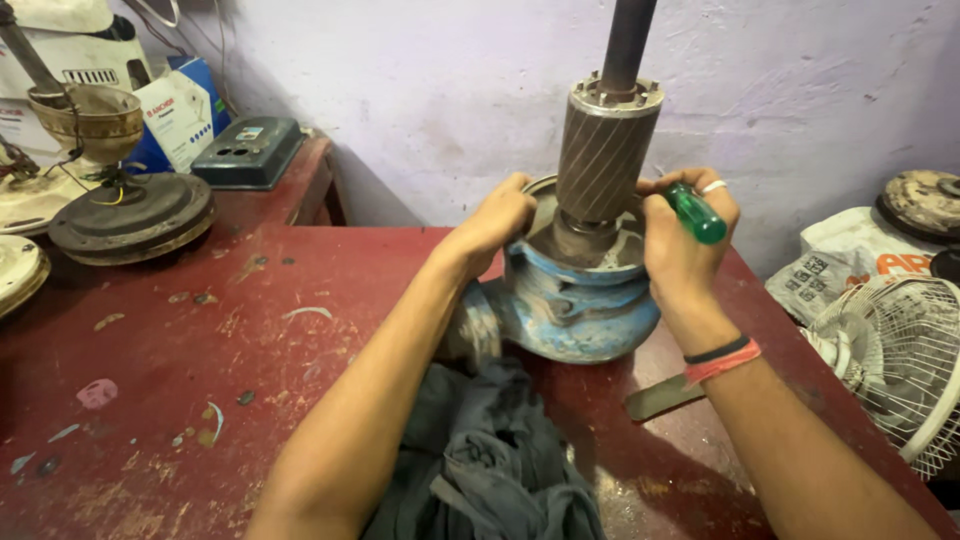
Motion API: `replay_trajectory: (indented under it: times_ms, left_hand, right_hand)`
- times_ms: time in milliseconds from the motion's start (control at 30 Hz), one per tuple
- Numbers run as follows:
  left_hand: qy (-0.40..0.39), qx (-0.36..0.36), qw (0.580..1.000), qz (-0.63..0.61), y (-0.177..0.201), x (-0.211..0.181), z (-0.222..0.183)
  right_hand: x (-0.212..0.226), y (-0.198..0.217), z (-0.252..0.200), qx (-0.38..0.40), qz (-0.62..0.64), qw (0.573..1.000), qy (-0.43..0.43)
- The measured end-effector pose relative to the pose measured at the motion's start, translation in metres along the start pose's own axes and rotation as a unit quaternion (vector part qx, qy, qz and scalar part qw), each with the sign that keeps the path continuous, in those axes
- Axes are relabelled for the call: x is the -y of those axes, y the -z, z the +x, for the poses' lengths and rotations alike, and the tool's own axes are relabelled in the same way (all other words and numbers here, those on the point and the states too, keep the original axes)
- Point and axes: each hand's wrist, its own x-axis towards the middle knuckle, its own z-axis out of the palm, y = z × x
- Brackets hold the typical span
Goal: The person uses a green screwdriver to scrape and clean the gap between the rotor and stator of a disassembled electric motor. They wipe the area with a dark cloth and continue scraping around the circumference, then rotate the rotor by hand to check alignment.
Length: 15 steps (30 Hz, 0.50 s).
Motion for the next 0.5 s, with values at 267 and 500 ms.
replay_trajectory:
  times_ms: [267,500]
  left_hand:
    - [0.041,-0.008,0.971,0.235,0.0,-0.032,-0.028]
    - [0.046,-0.043,0.964,0.259,0.005,-0.027,-0.017]
  right_hand:
    - [-0.04,0.004,0.045,0.105,0.11,0.98,-0.125]
    - [-0.051,0.004,0.052,0.138,0.123,0.974,-0.133]
